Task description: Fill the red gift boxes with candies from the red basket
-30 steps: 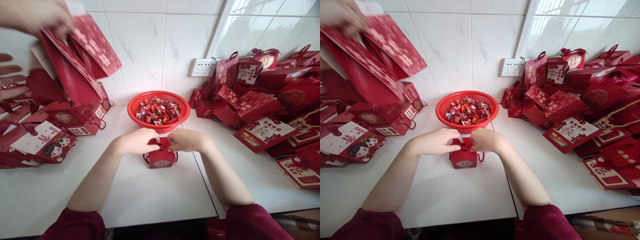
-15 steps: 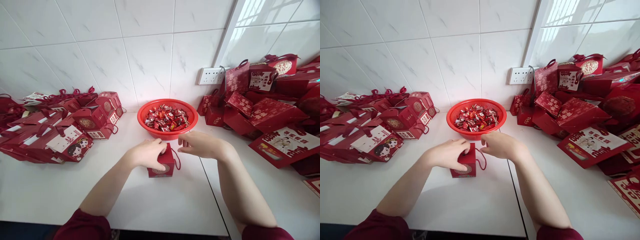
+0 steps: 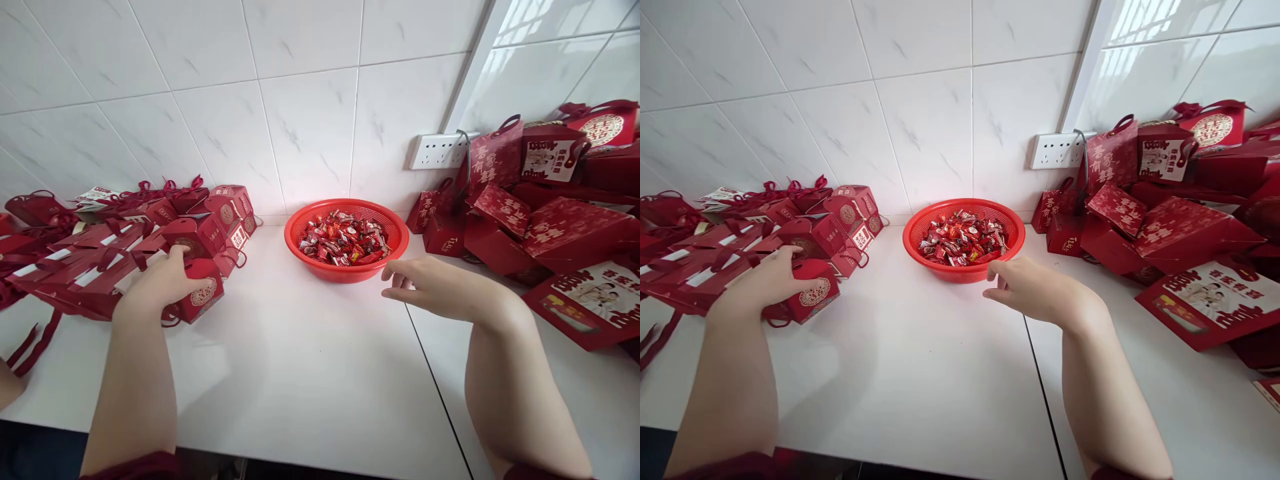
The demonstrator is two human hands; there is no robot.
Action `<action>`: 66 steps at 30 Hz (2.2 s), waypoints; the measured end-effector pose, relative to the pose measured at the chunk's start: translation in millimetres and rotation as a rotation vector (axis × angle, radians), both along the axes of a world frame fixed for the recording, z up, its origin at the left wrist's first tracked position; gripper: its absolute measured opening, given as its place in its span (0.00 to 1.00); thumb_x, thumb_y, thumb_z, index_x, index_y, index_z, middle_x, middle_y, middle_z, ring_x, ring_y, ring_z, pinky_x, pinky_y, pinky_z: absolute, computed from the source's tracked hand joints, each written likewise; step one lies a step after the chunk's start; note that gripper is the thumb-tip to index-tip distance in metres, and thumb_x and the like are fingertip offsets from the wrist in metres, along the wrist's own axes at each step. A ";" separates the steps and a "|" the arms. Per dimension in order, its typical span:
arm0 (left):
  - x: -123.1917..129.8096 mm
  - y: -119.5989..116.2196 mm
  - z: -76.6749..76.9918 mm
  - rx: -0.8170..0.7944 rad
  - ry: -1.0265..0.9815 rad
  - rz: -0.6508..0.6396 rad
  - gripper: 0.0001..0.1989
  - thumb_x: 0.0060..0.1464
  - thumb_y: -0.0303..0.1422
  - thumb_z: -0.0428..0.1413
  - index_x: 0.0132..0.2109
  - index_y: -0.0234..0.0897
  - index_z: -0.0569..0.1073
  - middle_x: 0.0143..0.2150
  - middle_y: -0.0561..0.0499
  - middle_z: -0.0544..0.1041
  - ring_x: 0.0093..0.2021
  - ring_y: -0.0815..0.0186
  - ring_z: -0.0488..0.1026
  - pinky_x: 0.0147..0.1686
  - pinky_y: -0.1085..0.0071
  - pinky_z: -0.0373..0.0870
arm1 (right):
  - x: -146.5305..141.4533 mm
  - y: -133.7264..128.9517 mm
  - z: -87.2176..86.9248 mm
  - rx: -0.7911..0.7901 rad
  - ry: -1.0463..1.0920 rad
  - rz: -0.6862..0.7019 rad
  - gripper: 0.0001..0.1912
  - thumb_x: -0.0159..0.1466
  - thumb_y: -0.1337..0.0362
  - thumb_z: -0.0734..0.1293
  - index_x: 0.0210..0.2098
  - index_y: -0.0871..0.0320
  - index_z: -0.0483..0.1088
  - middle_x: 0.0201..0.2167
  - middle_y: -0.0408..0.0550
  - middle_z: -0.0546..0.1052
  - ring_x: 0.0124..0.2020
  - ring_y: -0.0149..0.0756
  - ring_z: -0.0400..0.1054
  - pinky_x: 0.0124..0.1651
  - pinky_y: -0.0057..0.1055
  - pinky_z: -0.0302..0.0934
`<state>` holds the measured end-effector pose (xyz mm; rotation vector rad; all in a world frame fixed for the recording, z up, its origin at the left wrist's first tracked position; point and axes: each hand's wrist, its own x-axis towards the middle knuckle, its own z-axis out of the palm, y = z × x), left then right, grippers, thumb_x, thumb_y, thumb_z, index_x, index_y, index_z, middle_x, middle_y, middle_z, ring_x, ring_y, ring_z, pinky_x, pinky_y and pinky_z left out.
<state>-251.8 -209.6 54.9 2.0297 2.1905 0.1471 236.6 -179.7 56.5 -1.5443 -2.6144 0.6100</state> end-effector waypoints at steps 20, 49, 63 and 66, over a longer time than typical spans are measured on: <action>13.5 34.9 -89.9 0.742 0.360 0.135 0.28 0.59 0.38 0.52 0.62 0.25 0.61 0.60 0.28 0.61 0.61 0.39 0.60 0.56 0.46 0.60 | 2.1 -1.0 -4.4 0.025 0.044 0.020 0.12 0.66 0.54 0.62 0.44 0.52 0.69 0.41 0.45 0.79 0.39 0.38 0.74 0.38 0.32 0.63; 269.9 28.3 -154.5 -0.031 -0.171 -0.986 0.28 0.67 0.46 0.43 0.70 0.51 0.53 0.73 0.54 0.50 0.73 0.58 0.46 0.71 0.51 0.43 | 208.3 42.6 -68.7 0.602 0.339 -1.625 0.25 0.63 0.56 0.65 0.57 0.60 0.64 0.61 0.64 0.65 0.65 0.57 0.54 0.63 0.56 0.49; 271.5 30.8 -155.8 -0.015 -0.181 -1.004 0.28 0.66 0.46 0.45 0.70 0.49 0.54 0.73 0.50 0.52 0.72 0.57 0.48 0.70 0.50 0.45 | 217.1 -18.4 -38.0 0.171 0.135 -1.226 0.13 0.56 0.67 0.69 0.42 0.57 0.78 0.40 0.55 0.80 0.38 0.45 0.71 0.39 0.37 0.60; 272.0 30.4 -155.2 -0.031 -0.171 -0.998 0.28 0.67 0.46 0.44 0.70 0.49 0.54 0.73 0.52 0.51 0.73 0.58 0.46 0.70 0.51 0.44 | 212.6 -29.1 -30.1 0.156 0.078 -1.189 0.14 0.56 0.67 0.68 0.42 0.55 0.78 0.39 0.53 0.80 0.38 0.45 0.71 0.40 0.38 0.60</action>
